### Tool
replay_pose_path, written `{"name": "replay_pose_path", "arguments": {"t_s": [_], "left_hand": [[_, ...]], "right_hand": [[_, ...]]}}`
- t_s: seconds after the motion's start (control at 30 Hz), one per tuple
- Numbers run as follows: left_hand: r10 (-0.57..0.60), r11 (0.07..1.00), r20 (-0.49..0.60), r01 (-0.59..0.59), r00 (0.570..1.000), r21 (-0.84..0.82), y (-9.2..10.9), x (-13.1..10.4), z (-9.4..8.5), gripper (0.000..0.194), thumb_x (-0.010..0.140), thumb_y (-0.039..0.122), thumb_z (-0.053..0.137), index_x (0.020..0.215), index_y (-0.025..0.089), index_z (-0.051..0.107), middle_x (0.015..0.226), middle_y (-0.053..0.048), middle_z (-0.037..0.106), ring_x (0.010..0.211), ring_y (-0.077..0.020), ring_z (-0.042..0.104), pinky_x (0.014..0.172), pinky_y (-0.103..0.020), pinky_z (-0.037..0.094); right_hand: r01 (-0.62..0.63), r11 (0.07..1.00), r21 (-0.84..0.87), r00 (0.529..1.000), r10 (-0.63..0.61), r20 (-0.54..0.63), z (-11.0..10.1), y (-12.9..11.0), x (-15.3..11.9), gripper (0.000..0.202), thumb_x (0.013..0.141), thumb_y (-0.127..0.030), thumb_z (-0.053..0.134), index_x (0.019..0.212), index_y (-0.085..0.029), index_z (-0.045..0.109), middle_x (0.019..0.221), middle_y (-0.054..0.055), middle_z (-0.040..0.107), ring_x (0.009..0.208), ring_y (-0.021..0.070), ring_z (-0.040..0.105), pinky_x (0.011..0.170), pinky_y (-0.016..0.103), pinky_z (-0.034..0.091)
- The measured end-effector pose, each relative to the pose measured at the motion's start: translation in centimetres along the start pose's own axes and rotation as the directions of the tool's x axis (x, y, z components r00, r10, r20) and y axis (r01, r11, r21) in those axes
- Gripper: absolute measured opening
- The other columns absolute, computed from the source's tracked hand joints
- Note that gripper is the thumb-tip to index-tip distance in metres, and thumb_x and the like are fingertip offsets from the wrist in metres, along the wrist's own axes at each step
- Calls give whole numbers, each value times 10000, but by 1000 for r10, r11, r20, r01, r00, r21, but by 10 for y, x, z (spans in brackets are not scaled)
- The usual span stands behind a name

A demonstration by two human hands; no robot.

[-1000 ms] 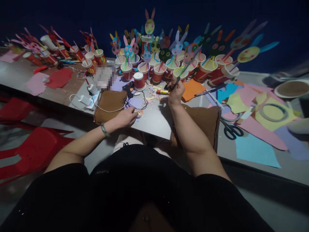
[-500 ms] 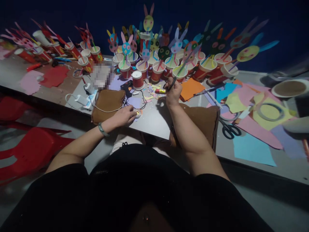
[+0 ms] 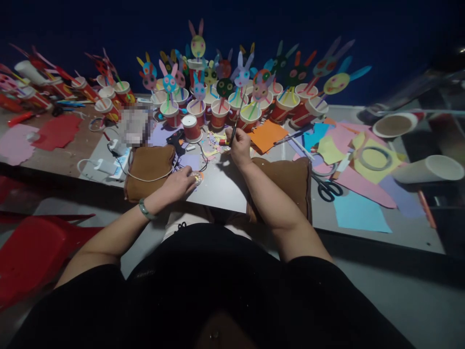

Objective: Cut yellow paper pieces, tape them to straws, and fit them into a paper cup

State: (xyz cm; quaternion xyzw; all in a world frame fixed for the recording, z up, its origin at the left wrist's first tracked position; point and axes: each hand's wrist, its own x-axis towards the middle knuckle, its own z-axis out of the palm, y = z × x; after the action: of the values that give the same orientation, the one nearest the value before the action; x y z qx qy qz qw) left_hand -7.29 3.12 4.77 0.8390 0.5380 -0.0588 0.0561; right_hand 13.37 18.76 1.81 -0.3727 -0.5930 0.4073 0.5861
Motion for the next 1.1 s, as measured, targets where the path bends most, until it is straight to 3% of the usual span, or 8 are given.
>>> {"name": "replay_pose_path", "arguments": {"t_s": [0.2,0.53,0.83,0.93,1.1], "left_hand": [[10,1000,-40,-9,999,24,0,3,3,341,966,374,507,1097,125,700,1131,-173,593,882,-234,581,792,-373,479],[-18,999,-49,19,999,26,2,5,7,348,986,355,459,1107,132,697,1128,-163,607,880,-223,594,796,-362,498],[-10,1000,-96,8,995,-21,-3,5,16,367,979,361,459,1169,134,676,1172,-177,608,908,-253,607,800,-388,509],[-26,998,-143,17,989,-62,-5,4,21,333,972,360,477,1152,154,666,1198,-171,613,944,-251,618,829,-388,513],[-108,969,-266,42,958,-245,-7,-2,29,335,930,374,564,1172,144,571,1178,-170,645,1066,-273,614,938,-415,518]], "right_hand": [[10,999,-48,1000,-8,26,0,-3,-3,666,751,-840,577,593,-233,353,580,-52,350,571,111,342,570,288,353],[24,988,-155,991,-4,131,2,-2,-6,647,771,-785,616,587,-238,324,587,-48,345,586,116,317,582,300,294],[159,912,-379,960,-53,275,3,0,-8,501,808,-463,710,600,-231,318,613,-28,379,640,148,385,645,322,295],[172,889,-424,959,-53,277,4,1,-9,461,800,-419,713,616,-232,334,616,-24,406,643,156,403,678,331,303],[152,884,-442,977,-68,200,3,4,-9,469,803,-471,699,637,-235,330,630,-18,423,645,164,408,680,336,311]]}}
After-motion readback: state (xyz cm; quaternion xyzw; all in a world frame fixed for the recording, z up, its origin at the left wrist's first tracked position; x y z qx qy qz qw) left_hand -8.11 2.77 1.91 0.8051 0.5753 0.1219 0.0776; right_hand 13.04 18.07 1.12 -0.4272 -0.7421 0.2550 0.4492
